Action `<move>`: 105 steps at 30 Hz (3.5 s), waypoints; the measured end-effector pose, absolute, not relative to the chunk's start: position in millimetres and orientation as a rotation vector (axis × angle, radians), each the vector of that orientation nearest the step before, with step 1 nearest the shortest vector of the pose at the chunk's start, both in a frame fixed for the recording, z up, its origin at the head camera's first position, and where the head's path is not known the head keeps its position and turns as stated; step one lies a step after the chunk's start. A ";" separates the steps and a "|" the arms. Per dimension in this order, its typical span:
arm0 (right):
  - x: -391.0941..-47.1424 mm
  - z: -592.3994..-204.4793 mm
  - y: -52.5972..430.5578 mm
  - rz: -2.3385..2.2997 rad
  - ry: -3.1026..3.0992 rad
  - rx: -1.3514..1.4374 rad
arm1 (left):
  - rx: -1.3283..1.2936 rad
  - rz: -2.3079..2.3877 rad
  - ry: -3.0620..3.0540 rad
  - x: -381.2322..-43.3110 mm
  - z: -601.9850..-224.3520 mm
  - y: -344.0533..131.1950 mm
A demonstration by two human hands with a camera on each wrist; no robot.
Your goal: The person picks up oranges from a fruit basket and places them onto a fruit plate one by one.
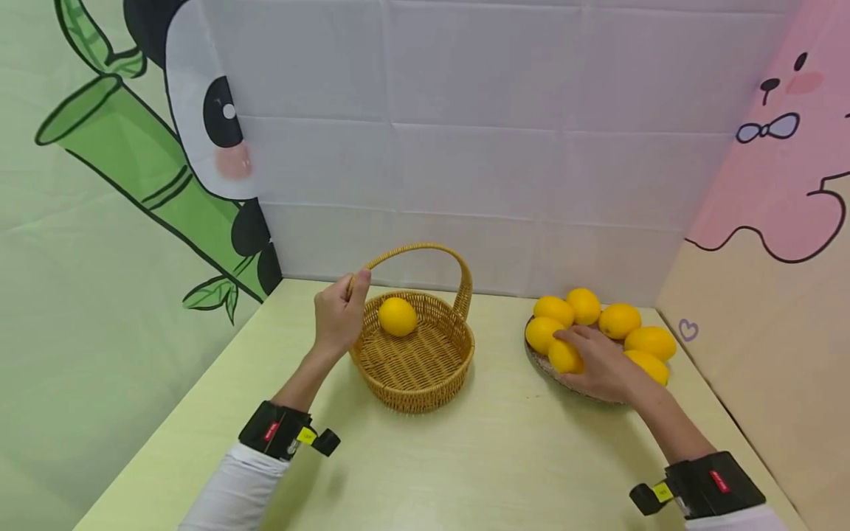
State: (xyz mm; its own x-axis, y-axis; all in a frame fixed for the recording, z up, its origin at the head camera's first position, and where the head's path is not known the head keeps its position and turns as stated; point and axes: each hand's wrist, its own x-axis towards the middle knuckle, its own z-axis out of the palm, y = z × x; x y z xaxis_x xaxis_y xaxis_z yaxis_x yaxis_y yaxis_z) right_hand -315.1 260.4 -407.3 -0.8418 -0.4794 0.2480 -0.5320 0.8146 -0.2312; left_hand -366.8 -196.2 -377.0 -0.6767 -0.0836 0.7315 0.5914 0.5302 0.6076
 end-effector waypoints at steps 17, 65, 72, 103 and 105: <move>-316.6 -424.8 265.2 0.317 -2.858 0.789 | -0.418 -1.157 -2.024 -365.2 -375.1 -196.7; -309.2 -401.4 249.7 0.307 -2.804 0.675 | -0.412 -1.162 -2.033 -366.1 -375.4 -199.6; -307.0 -388.2 242.1 0.346 -2.810 0.646 | -0.431 -1.169 -2.019 -363.2 -374.3 -199.8; -309.7 -370.4 173.7 0.261 -2.669 0.883 | -0.404 -1.174 -2.046 -363.8 -375.1 -200.0; -310.0 -369.3 165.7 0.259 -2.662 0.905 | -0.408 -1.180 -2.045 -363.9 -375.0 -200.0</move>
State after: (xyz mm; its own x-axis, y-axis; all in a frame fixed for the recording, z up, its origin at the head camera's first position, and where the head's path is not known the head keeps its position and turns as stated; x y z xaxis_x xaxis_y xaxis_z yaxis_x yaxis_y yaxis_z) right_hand -310.0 165.7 -369.3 -0.7495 -0.5604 0.3525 -0.6179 0.7833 -0.0685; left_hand -363.9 -200.0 -375.0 -0.6842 -0.0823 0.7246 0.5862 0.5291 0.6136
